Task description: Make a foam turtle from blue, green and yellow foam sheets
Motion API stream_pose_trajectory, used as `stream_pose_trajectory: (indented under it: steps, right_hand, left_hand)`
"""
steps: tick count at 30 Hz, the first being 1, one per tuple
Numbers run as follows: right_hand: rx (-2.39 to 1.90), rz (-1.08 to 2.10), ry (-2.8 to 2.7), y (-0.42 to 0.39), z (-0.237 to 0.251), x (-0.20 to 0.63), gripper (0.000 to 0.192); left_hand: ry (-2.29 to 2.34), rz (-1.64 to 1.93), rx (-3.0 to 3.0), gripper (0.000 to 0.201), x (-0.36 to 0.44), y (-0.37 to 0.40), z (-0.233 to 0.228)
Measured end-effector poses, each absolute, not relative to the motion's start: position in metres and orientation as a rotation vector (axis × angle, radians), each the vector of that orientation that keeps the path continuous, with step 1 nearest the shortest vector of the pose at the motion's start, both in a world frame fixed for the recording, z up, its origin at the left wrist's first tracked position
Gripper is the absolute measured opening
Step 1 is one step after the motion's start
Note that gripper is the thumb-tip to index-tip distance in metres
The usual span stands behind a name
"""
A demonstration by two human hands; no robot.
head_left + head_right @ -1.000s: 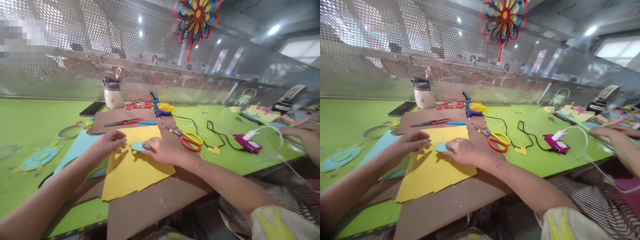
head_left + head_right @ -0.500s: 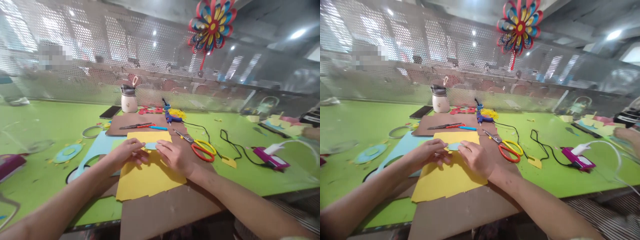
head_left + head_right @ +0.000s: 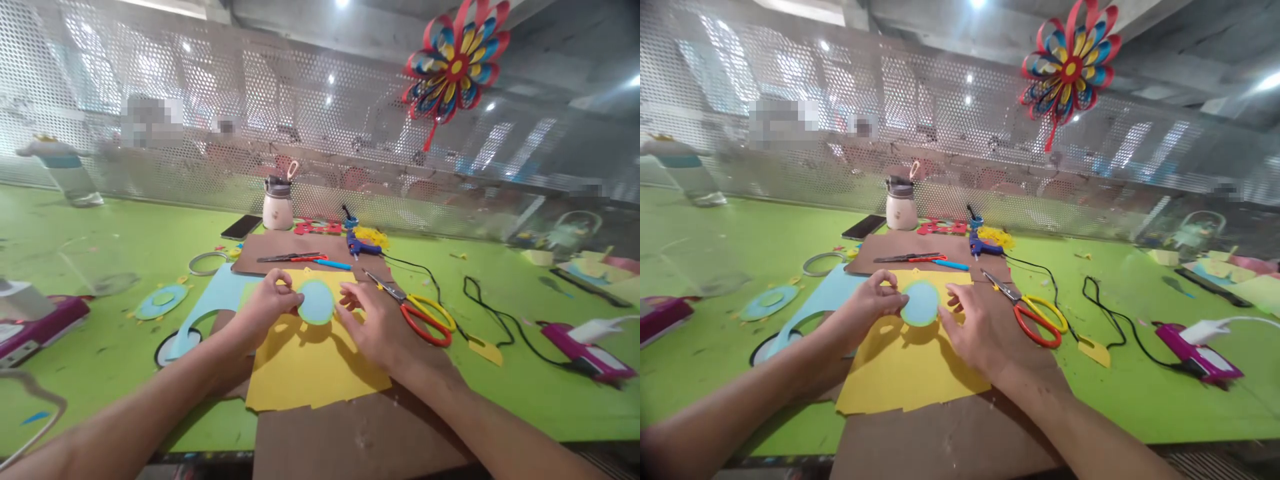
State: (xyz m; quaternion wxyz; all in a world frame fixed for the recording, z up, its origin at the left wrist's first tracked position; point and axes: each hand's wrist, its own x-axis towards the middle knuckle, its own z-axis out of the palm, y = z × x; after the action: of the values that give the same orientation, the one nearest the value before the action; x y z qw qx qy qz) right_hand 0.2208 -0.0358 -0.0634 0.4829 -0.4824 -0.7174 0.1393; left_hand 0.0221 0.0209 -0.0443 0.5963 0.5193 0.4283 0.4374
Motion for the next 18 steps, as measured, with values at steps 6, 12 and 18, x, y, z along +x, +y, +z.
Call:
stream_pose_trajectory:
  steps: [6, 12, 18]
  right_hand:
    - [-1.176, 1.124, -1.401, -0.0261, -0.0660, 0.2226, 0.027]
    - [-1.033, 1.375, -1.180, -0.0284, -0.0657, 0.2237, 0.024]
    - [-1.022, 1.417, -1.138, -0.0301, -0.0660, 0.2236, 0.023]
  left_hand:
    - [0.933, 0.993, 1.295, 0.043, 0.0272, 0.0134, -0.0423]
    - [0.820, 0.925, 1.226, 0.046, 0.0253, 0.0103, -0.0370]
    - [0.857, 0.930, 1.191, 0.055, 0.0231, 0.0131, -0.0364]
